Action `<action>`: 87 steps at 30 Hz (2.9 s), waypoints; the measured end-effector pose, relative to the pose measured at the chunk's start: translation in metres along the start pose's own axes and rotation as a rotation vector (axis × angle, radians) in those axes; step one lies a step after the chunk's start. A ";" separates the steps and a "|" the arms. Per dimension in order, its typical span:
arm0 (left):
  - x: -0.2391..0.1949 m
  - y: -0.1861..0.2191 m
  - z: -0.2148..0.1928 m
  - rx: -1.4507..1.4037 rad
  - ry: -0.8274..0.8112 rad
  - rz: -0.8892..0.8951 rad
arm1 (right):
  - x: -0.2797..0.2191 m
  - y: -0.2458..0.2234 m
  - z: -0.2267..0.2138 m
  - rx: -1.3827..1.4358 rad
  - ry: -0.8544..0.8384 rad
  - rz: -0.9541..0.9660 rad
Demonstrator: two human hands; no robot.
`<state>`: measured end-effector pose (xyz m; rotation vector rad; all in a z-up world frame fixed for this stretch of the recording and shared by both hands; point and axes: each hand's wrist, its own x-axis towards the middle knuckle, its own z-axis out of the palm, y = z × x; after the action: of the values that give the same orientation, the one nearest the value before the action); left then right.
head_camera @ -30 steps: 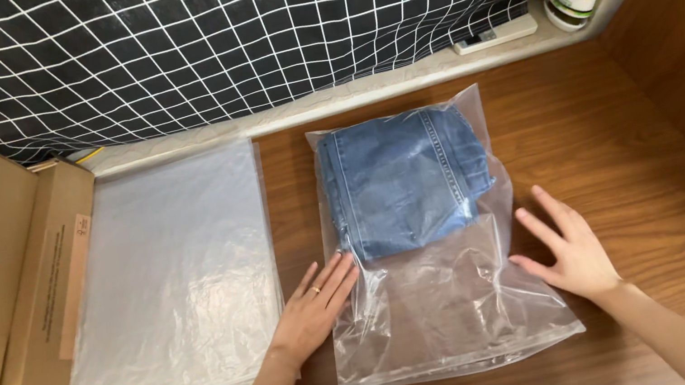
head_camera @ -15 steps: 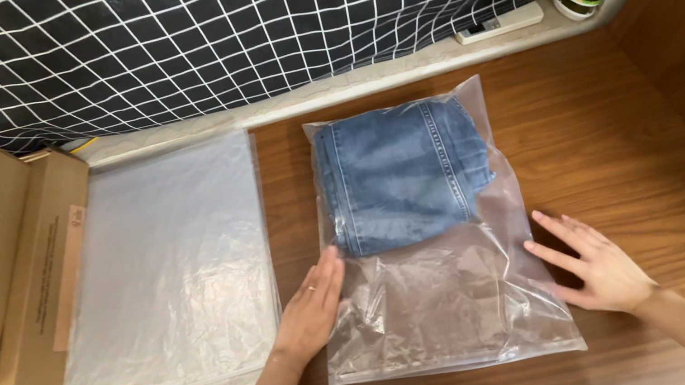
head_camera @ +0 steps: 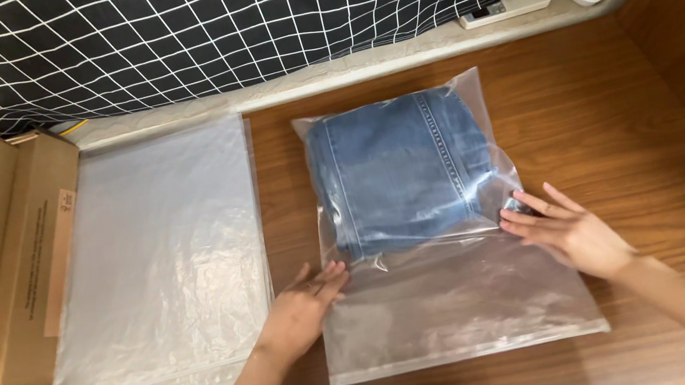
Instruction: The person places folded jeans into a clear plastic bag and seals it. They then place the bagged jeans into a cardboard box and close it. Later, they take a gray t-shirt from a clothes rack, lay it on a table, and iron it with a steam iron.
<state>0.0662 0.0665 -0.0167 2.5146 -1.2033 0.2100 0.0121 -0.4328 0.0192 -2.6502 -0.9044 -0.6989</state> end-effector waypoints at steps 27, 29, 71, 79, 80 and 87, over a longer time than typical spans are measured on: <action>0.054 0.023 -0.022 -1.492 0.062 -1.001 | 0.020 0.010 0.008 0.931 0.461 1.139; 0.038 -0.013 0.036 -1.518 0.092 -1.124 | 0.010 0.029 0.045 0.785 0.454 1.274; 0.197 0.051 0.038 0.159 0.320 -0.258 | 0.112 -0.005 0.088 -0.188 -0.034 0.912; 0.202 0.034 0.064 0.230 0.292 -0.266 | 0.127 -0.019 0.072 -0.271 -0.172 0.866; 0.202 0.033 0.066 0.236 0.269 -0.275 | 0.129 -0.020 0.072 -0.318 -0.173 0.774; 0.199 0.030 0.074 0.206 0.203 -0.297 | 0.145 -0.026 0.070 -0.310 -0.239 0.612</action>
<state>0.1672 -0.1224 -0.0232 2.7279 -0.7532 0.5221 0.1212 -0.3124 0.0365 -3.0830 0.0111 -0.3954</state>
